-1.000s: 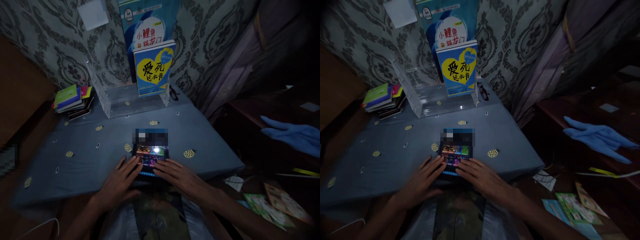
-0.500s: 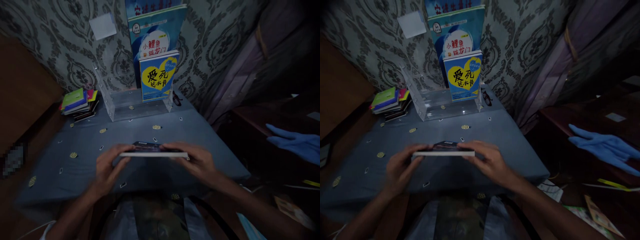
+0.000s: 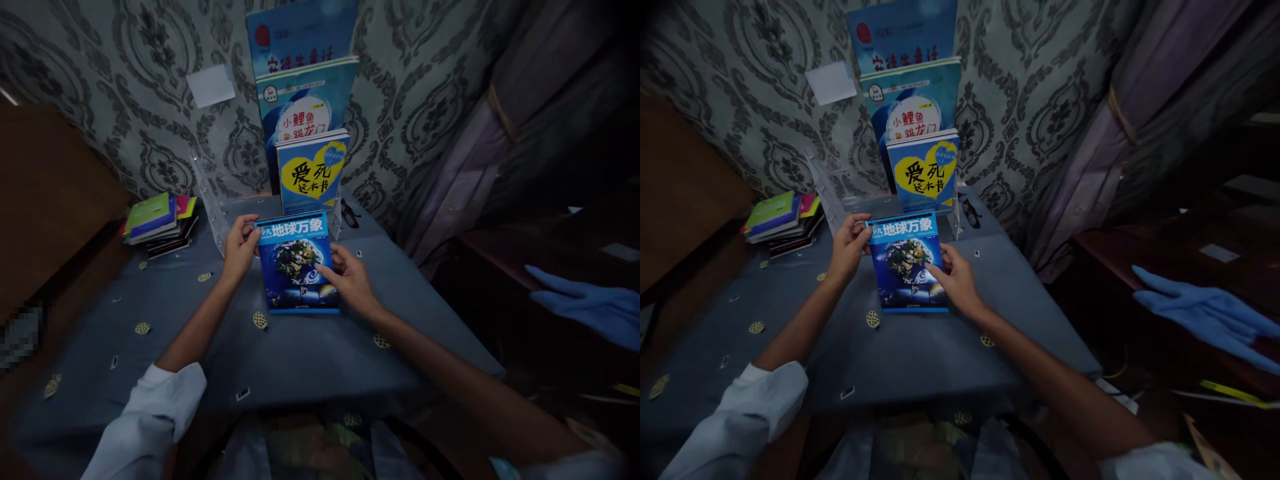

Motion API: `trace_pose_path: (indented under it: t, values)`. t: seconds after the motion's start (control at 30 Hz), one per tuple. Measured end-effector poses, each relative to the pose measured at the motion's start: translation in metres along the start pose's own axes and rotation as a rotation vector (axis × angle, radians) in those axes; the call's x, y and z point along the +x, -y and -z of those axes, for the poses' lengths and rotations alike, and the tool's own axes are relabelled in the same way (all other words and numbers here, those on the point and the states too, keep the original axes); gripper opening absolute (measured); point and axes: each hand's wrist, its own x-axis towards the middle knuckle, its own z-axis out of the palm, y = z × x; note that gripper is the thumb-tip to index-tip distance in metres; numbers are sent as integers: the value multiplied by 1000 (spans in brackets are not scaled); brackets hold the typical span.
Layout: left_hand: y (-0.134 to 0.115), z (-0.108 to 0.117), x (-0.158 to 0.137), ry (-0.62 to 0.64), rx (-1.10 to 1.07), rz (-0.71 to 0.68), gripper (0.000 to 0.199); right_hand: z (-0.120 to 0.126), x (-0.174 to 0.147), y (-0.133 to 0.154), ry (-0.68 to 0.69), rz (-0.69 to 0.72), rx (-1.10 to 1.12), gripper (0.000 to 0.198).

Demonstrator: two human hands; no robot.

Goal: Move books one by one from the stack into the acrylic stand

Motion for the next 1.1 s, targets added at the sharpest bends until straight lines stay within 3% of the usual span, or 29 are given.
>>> trace_pose_path:
  t: [0.1, 0.2, 0.37, 0.53, 0.77, 1.1]
  values:
    - [28, 2, 0, 48, 24, 173, 22, 0, 0, -16, 12, -20, -9, 57]
    - [50, 4, -14, 108, 223, 256, 16, 3, -6, -29, 33, -46, -171, 56]
    - [65, 8, -42, 204, 702, 48, 18, 7, -19, -29, 132, 38, -640, 41]
    - [56, 11, -59, 343, 925, -62, 22, 6, -21, -22, 192, 153, -884, 34]
    - [56, 7, -70, 390, 1027, -83, 33, 5, -17, -31, 197, 241, -813, 28]
    - [67, -17, -54, 493, 975, -224, 35, 7, -18, -33, 196, 243, -699, 28]
